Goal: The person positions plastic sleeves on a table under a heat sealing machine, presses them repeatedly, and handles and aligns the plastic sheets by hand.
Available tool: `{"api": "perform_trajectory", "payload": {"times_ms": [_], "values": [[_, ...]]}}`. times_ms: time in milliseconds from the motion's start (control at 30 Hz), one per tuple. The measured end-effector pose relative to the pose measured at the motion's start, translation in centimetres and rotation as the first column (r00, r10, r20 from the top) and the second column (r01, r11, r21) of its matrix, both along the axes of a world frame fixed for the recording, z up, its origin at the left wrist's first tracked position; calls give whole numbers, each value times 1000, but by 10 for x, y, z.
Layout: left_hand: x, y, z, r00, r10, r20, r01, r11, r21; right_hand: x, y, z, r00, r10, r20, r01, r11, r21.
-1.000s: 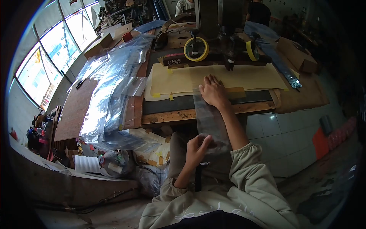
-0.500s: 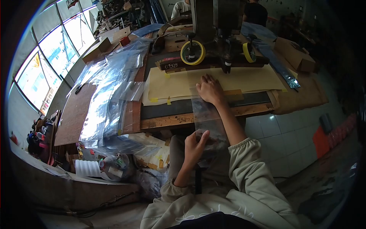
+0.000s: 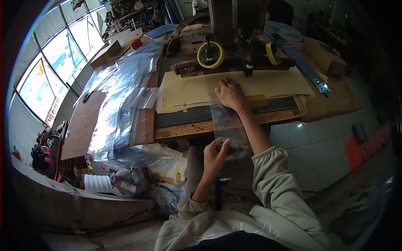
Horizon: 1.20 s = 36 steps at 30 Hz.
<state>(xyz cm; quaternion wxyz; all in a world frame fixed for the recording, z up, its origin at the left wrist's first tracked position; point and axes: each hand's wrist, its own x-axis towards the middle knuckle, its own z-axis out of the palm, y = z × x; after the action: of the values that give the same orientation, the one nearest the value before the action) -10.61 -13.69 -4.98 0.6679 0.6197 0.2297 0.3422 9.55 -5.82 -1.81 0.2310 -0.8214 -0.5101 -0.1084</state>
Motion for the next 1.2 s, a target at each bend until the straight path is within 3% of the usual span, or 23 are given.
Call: {"api": "perform_trajectory", "payload": {"times_ms": [133, 233, 533, 733, 833, 933, 967, 1067, 1200], "values": [[-1, 2, 0, 997, 43, -69, -35, 993, 115, 2, 1, -1, 1000, 10, -1, -10, 1000, 6], [2, 1, -7, 1000, 17, 0, -17, 1000, -8, 3, 0, 0, 1000, 16, 14, -17, 1000, 14], [3, 1, -12, 999, 52, -12, -51, 998, 44, 5, 1, -4, 999, 11, 47, -13, 999, 46], [-3, 2, -9, 973, 171, -154, -120, 949, 291, 2, 0, -1, 999, 25, 32, -26, 999, 28], [-22, 13, 19, 866, 324, -380, 39, 715, 698, 3, 1, -2, 998, 10, 64, -15, 997, 80], [-21, 20, 56, 796, 590, -138, -247, 524, 815, 0, 0, -3, 999, 10, 47, -14, 996, 90], [-12, 31, 57, 822, 568, -33, -270, 439, 857, 0, 0, -3, 999, 4, 52, -9, 995, 97], [31, 62, 57, 884, 464, 54, -245, 364, 898, -1, 0, -5, 997, -7, 76, -4, 991, 136], [59, 72, 48, 868, 483, -120, -109, 421, 901, 0, -1, -5, 992, -46, 120, 7, 953, 304]]}}
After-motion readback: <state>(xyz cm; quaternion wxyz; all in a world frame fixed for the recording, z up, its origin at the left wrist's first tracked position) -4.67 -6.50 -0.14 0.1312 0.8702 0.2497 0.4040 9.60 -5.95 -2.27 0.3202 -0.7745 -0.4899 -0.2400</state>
